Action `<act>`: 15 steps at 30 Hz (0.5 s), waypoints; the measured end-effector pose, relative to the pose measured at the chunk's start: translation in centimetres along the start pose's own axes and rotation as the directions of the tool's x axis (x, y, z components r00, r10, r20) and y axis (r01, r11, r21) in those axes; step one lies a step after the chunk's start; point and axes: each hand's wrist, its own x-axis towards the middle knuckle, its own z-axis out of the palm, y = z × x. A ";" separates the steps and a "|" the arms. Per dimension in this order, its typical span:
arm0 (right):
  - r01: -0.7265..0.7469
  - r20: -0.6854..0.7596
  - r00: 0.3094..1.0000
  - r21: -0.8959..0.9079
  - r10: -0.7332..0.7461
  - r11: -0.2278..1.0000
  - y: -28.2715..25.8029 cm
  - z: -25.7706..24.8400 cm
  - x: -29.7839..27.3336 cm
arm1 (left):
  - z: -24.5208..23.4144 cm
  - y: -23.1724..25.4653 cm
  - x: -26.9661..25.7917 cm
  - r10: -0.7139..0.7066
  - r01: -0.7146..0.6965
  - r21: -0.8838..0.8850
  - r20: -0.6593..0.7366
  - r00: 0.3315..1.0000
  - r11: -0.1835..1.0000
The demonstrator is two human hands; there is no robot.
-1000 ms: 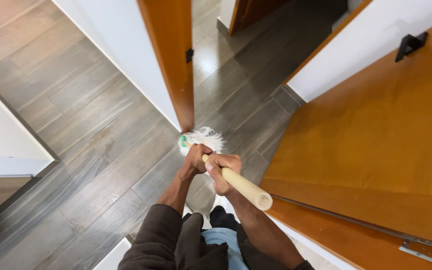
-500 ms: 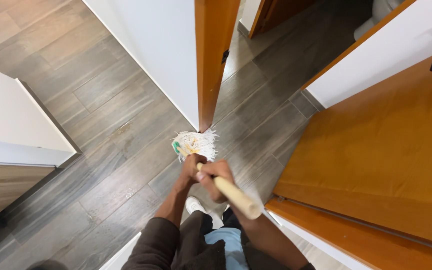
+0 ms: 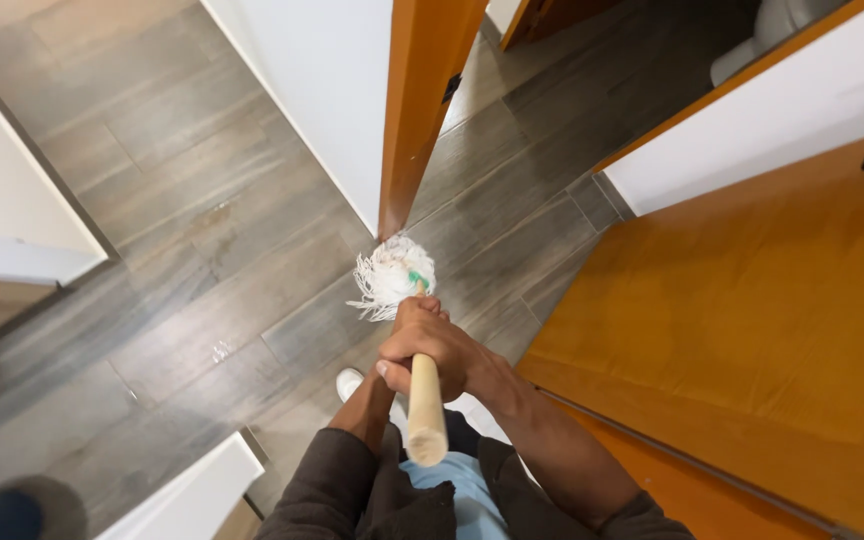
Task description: The person mops the floor in a bedroom and hallway using a string mop. They move the mop back and forth along the base of the bed and continue into the adjacent corridor, covering the tiled floor area.
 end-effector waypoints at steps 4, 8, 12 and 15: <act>-0.036 0.125 0.991 -0.100 0.048 0.994 -2.1 -2.4 1.2 | 0.1 5.9 -0.6 0.144 -0.218 -0.186 -0.347 0.927 0.958; -0.082 0.175 0.980 -0.091 0.098 0.992 2.8 -1.3 -1.1 | -1.5 12.6 -1.4 0.245 -0.403 -0.394 -0.393 0.886 0.826; -0.157 0.226 0.959 -0.080 0.171 0.984 5.0 -0.8 -3.2 | -0.4 10.6 1.8 0.420 -0.417 -0.319 -0.064 0.905 0.851; -0.174 0.199 0.961 -0.117 0.194 0.978 8.4 -0.3 -5.3 | 3.2 9.5 2.4 0.358 -0.417 -0.247 -0.252 0.899 0.874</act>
